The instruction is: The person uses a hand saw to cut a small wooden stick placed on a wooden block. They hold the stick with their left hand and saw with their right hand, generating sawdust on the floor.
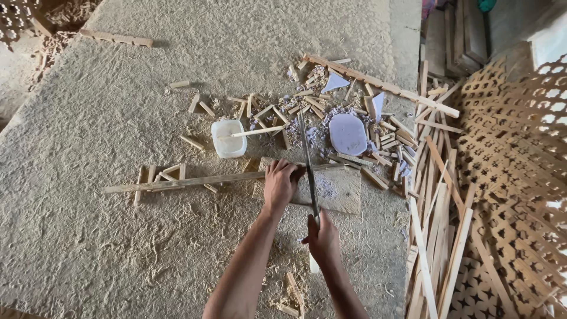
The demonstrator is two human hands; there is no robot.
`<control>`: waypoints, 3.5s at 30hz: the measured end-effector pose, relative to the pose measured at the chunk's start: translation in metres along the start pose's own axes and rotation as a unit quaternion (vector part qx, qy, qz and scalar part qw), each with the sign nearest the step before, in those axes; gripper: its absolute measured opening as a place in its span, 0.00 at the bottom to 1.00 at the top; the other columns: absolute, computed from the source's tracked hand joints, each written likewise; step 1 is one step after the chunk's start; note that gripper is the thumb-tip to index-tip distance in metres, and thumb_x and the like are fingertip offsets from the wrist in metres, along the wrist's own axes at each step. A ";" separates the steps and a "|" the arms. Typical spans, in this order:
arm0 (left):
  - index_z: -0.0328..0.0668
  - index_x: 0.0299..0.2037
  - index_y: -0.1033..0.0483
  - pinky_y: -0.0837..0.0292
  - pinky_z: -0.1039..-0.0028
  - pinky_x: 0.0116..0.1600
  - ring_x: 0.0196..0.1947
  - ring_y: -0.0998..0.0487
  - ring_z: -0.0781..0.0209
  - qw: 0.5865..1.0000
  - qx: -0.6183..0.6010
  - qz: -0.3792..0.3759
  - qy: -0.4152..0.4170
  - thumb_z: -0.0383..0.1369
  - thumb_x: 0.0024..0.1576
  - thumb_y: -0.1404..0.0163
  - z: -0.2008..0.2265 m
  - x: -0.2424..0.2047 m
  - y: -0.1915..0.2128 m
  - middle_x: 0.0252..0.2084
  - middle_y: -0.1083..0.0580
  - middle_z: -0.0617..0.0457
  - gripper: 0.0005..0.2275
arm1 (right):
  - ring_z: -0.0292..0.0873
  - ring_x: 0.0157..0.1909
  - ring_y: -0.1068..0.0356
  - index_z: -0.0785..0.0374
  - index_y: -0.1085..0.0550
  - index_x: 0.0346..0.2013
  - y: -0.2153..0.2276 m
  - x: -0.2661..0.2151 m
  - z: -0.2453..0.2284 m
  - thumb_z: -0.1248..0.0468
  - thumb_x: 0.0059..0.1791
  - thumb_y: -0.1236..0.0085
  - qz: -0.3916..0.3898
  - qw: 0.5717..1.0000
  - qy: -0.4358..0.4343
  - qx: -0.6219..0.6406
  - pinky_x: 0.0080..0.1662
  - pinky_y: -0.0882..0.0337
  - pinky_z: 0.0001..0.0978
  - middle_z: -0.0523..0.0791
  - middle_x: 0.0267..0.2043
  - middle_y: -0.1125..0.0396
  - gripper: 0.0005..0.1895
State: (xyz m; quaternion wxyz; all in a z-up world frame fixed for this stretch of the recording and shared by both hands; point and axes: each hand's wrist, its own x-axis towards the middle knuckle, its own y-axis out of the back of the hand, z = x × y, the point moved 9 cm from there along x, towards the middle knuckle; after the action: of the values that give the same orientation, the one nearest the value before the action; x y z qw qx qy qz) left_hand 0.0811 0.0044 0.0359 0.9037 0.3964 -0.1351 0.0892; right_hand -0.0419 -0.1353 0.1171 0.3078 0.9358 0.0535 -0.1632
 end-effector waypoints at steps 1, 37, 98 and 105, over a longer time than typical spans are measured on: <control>0.46 0.42 0.18 0.33 0.65 0.52 0.41 0.31 0.60 1.000 -0.002 -0.001 -0.002 0.43 0.60 0.44 -0.001 0.000 -0.002 0.41 0.24 0.60 0.11 | 0.35 0.14 0.30 0.64 0.43 0.62 0.000 0.000 0.003 0.57 0.55 0.66 0.003 1.000 -0.001 0.000 0.15 0.33 0.18 0.42 0.18 0.32 0.23; 0.48 0.44 0.17 0.35 0.65 0.53 0.43 0.32 0.58 1.000 0.020 -0.009 -0.001 0.40 0.60 0.44 -0.001 0.001 -0.002 0.43 0.23 0.61 0.09 | 0.28 0.14 0.42 0.62 0.34 0.43 -0.010 0.002 0.038 0.56 0.57 0.67 0.027 0.995 -0.002 -0.092 0.17 0.38 0.14 0.37 0.18 0.37 0.15; 0.47 0.42 0.21 0.35 0.67 0.51 0.41 0.34 0.60 0.999 0.001 -0.024 0.040 0.47 0.65 0.54 0.003 0.004 0.001 0.39 0.28 0.59 0.15 | 0.45 0.47 0.31 0.54 0.35 0.61 0.096 -0.103 0.049 0.63 0.35 0.32 0.021 0.991 0.087 0.100 0.44 0.31 0.39 0.51 0.55 0.32 0.40; 0.49 0.37 0.24 0.36 0.66 0.50 0.39 0.36 0.60 0.999 0.008 -0.017 0.045 0.48 0.66 0.56 0.007 0.004 0.009 0.37 0.29 0.60 0.15 | 0.44 0.20 0.23 0.61 0.37 0.63 0.150 -0.119 -0.075 0.69 0.43 0.48 0.071 0.959 0.144 0.234 0.15 0.29 0.19 0.53 0.65 0.37 0.32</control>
State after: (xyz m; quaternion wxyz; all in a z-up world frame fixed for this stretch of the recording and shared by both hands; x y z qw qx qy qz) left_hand 0.0813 0.0055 0.0474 0.9069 0.4017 -0.0870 0.0925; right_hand -0.1035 -0.2117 0.2982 0.0802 0.9967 -0.0085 -0.0125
